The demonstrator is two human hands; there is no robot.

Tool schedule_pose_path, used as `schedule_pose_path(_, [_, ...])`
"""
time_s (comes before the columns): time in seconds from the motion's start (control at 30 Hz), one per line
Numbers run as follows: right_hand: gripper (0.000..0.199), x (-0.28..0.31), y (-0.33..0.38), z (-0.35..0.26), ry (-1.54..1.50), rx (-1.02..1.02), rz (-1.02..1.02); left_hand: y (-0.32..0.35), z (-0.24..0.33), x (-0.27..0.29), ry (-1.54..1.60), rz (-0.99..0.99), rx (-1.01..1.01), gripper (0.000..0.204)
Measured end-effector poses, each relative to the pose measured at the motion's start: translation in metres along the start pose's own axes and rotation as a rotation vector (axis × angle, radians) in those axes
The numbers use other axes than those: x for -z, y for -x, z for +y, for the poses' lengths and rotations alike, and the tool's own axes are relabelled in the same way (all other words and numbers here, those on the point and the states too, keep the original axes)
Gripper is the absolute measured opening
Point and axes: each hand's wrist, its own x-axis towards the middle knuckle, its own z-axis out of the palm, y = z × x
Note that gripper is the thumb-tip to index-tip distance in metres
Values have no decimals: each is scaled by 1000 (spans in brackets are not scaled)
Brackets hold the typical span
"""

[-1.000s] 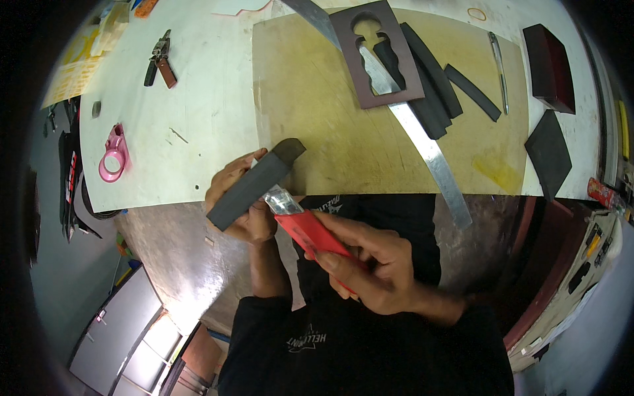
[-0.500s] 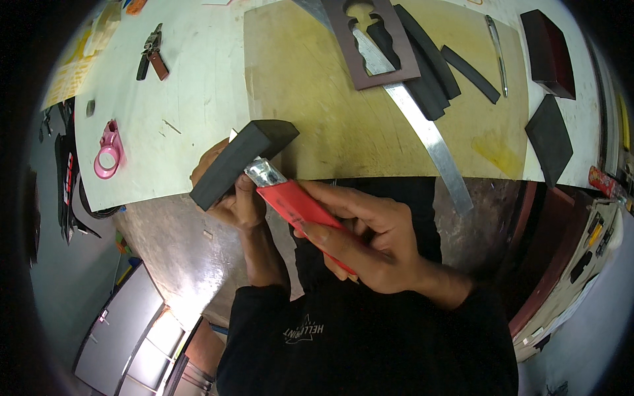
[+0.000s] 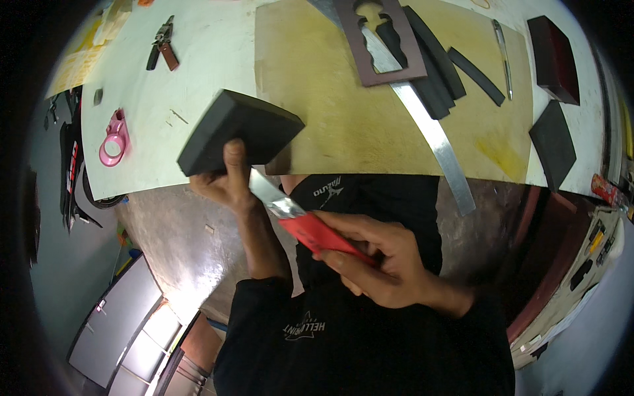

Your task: The person uses a red utility knife to cut a rectangular piece of dark gray foam on a workbench. They hold the foam steady with one hand and carefully cut along a curved outline, rotating the piece as needed to complete the shape.

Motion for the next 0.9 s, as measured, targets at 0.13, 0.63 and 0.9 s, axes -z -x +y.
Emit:
schedule_pose_path(0.13, [47,10,8,2,195,179,256,-6,7,-2,2,-53,-38,30])
schedule_pose_path(0.63, [42,-7,-42,-28,-22,118,172,-15,15,-22,-22,-7,66,33])
schedule_pose_path(0.9, [46,-4,-48,-29,-13,88,114,-15,11,-20,5,-54,27,31])
